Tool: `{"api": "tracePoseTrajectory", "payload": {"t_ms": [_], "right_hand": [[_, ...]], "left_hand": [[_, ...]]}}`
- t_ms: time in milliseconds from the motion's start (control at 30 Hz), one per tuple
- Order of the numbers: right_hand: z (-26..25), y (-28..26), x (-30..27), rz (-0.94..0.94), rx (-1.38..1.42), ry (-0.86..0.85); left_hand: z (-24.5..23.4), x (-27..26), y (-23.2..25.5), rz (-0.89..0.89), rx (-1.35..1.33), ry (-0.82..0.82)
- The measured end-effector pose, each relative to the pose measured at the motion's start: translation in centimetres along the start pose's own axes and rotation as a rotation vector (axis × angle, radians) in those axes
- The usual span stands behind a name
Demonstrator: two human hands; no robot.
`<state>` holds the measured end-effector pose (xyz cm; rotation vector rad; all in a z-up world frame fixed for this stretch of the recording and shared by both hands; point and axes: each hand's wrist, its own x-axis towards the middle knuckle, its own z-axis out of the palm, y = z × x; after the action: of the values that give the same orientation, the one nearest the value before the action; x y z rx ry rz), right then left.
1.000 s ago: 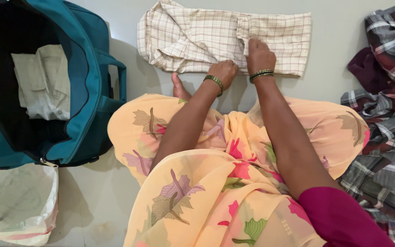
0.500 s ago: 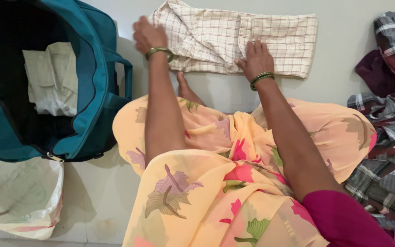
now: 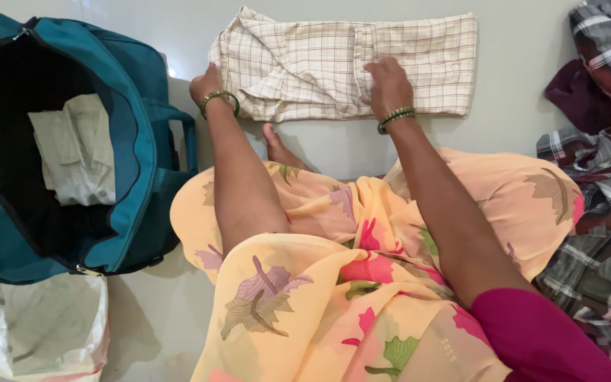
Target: The person folds a light-colored plaid shirt and a dark plaid shirt by hand while sitting on the floor, placing the folded items into a teal bag.
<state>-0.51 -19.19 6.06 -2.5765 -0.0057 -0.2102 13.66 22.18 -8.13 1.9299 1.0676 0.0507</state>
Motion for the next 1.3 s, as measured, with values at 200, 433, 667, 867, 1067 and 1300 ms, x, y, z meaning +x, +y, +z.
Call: {"api": "tracePoseTrajectory", "payload": {"t_ms": [200,433,667,867,1067,1300], "right_hand": [[0.1,0.9,0.8,-0.166,0.129,-0.071],[1.9,1.6,1.1,0.016,-0.281,0.060],[3.1,3.0,2.6,0.123,-0.264,-0.340],[-4.5,8.0,2.4,0.051,0.220,0.328],[-19.1,10.6,-0.4,0.195,0.122,0.526],[-22.4,12.3,-4.4,0.052,0.455,0.675]], "left_hand": [[-0.8,-1.9,1.1,-0.078,-0.202,-0.030],[-0.9,-2.7,1.6,-0.154,-0.311,-0.001],[-2.4,-3.3,3.2,0.144,-0.076,-0.026],[-2.2,-13.2,10.2,0.659,-0.096,-0.013],[0.9,-27.6,16.7,0.952,-0.052,-0.241],[10.4,-42.0,21.0,0.552,-0.304,-1.265]]}}
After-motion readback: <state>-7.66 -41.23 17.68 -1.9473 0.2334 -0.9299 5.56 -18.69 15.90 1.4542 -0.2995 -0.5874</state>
